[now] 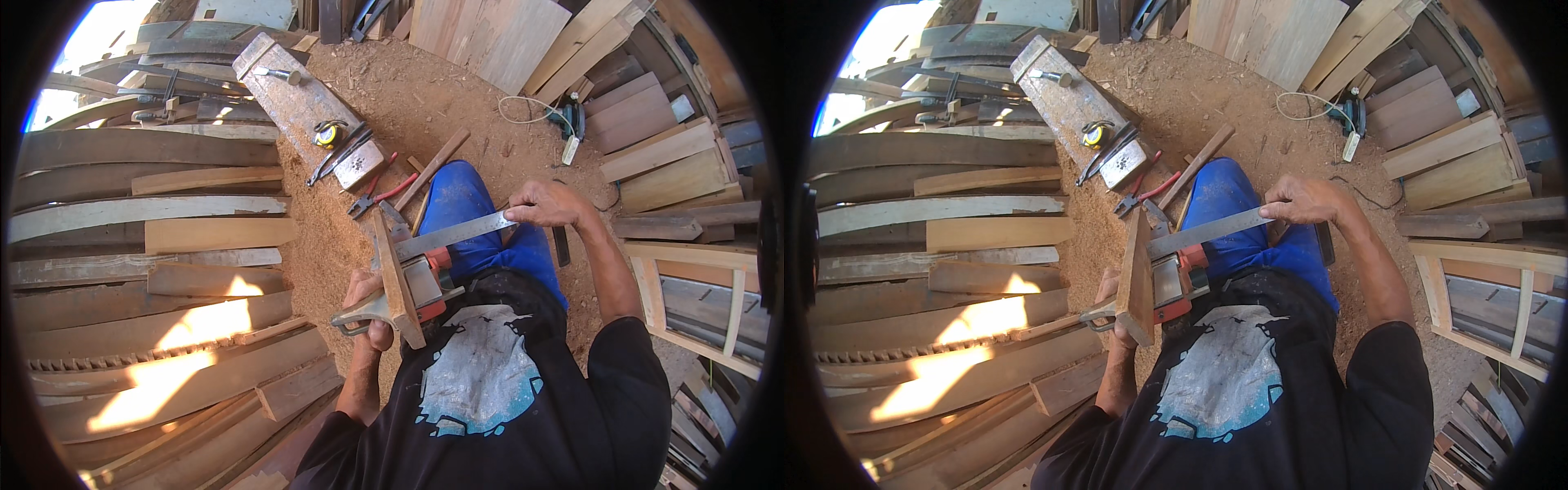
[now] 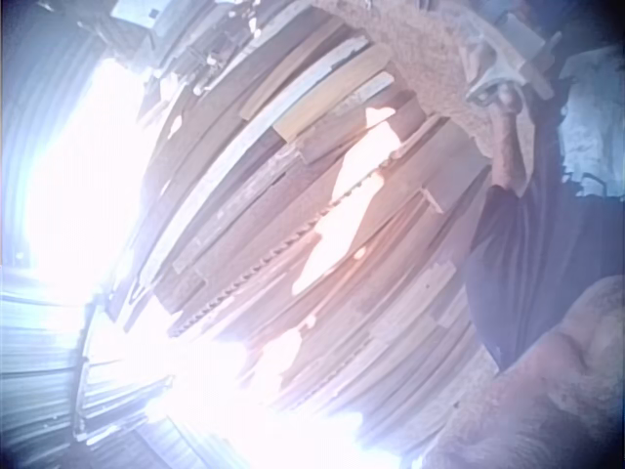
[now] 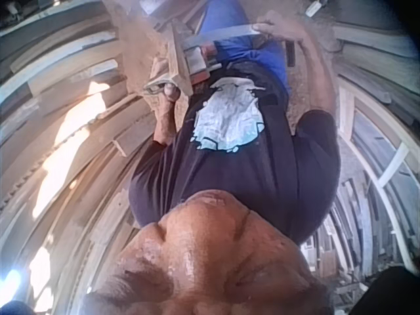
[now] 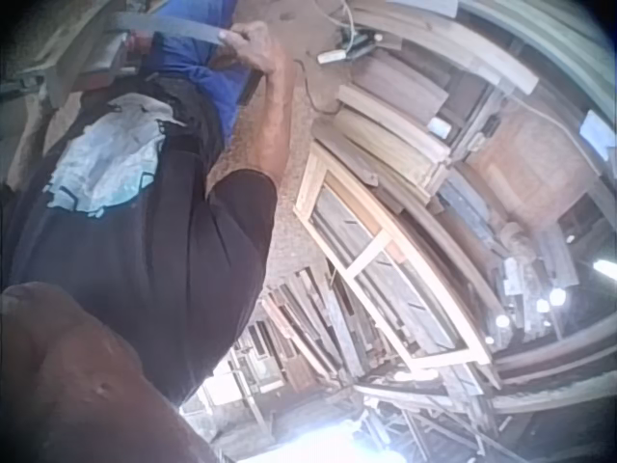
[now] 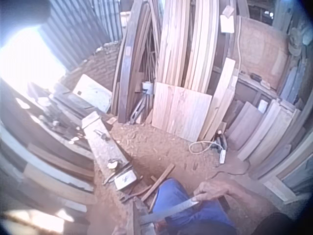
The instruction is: The person cleans and maintains a red hand-planer by hand and with pliers, using a metal ruler and a hammer to align parts.
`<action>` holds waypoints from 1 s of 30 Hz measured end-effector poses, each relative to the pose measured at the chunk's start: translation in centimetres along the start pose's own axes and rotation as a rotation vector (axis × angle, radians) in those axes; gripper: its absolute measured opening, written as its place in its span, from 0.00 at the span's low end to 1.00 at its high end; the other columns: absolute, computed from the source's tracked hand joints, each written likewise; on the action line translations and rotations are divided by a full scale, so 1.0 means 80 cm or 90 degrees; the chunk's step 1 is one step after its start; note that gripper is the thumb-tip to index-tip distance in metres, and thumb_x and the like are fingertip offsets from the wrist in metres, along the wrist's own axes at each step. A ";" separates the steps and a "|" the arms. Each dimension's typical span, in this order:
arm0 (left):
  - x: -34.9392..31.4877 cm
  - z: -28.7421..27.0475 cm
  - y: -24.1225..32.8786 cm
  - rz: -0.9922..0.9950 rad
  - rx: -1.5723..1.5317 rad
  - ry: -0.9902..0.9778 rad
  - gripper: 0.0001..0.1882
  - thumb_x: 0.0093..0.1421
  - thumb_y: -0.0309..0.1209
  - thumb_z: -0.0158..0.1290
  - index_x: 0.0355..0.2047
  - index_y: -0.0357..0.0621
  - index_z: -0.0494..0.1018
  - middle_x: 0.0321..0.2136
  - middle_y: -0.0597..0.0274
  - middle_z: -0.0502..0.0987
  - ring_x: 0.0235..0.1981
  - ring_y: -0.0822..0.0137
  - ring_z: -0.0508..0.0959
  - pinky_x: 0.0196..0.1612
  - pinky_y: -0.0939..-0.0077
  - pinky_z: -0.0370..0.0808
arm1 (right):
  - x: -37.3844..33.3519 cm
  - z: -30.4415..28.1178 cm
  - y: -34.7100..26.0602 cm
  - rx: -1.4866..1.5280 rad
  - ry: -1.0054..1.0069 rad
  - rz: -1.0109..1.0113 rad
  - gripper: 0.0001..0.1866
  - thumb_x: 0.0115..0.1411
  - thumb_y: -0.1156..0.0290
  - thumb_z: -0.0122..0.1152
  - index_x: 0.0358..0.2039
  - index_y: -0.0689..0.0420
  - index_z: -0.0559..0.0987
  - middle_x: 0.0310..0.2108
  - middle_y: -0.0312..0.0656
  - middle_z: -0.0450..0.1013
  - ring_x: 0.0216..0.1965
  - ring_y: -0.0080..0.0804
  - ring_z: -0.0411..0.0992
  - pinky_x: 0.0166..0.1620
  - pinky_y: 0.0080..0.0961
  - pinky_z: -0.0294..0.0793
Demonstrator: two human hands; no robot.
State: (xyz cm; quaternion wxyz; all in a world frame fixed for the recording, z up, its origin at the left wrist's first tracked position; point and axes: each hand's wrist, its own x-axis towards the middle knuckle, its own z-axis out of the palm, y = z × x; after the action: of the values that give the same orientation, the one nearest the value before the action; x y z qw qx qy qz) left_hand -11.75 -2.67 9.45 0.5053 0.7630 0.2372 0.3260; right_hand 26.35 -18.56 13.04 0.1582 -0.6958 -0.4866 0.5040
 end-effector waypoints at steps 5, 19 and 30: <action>0.000 0.006 0.011 -0.038 -0.027 0.027 0.38 0.58 0.62 0.46 0.42 0.32 0.78 0.29 0.53 0.71 0.32 0.59 0.71 0.35 0.60 0.68 | 0.001 0.000 0.002 -0.014 -0.001 -0.004 0.24 0.66 0.49 0.62 0.34 0.61 0.85 0.21 0.44 0.74 0.26 0.34 0.73 0.32 0.39 0.70; 0.007 0.003 0.008 -0.006 -0.012 0.009 0.38 0.58 0.61 0.47 0.42 0.32 0.78 0.29 0.53 0.71 0.31 0.59 0.71 0.35 0.61 0.68 | 0.003 -0.001 0.001 0.022 0.008 -0.014 0.25 0.65 0.47 0.63 0.31 0.61 0.83 0.18 0.41 0.70 0.23 0.30 0.68 0.29 0.36 0.67; 0.006 0.003 0.008 -0.026 -0.015 0.006 0.38 0.58 0.61 0.48 0.42 0.31 0.78 0.29 0.55 0.70 0.32 0.61 0.70 0.35 0.62 0.66 | 0.004 -0.006 -0.005 0.015 0.016 -0.019 0.23 0.64 0.49 0.65 0.28 0.59 0.83 0.17 0.37 0.72 0.22 0.28 0.71 0.28 0.34 0.68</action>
State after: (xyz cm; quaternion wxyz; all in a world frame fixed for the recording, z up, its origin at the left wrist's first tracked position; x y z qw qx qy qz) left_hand -11.18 -2.72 10.06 0.5196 0.7504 0.2511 0.3222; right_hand 26.55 -17.96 13.35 0.1796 -0.6928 -0.4890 0.4985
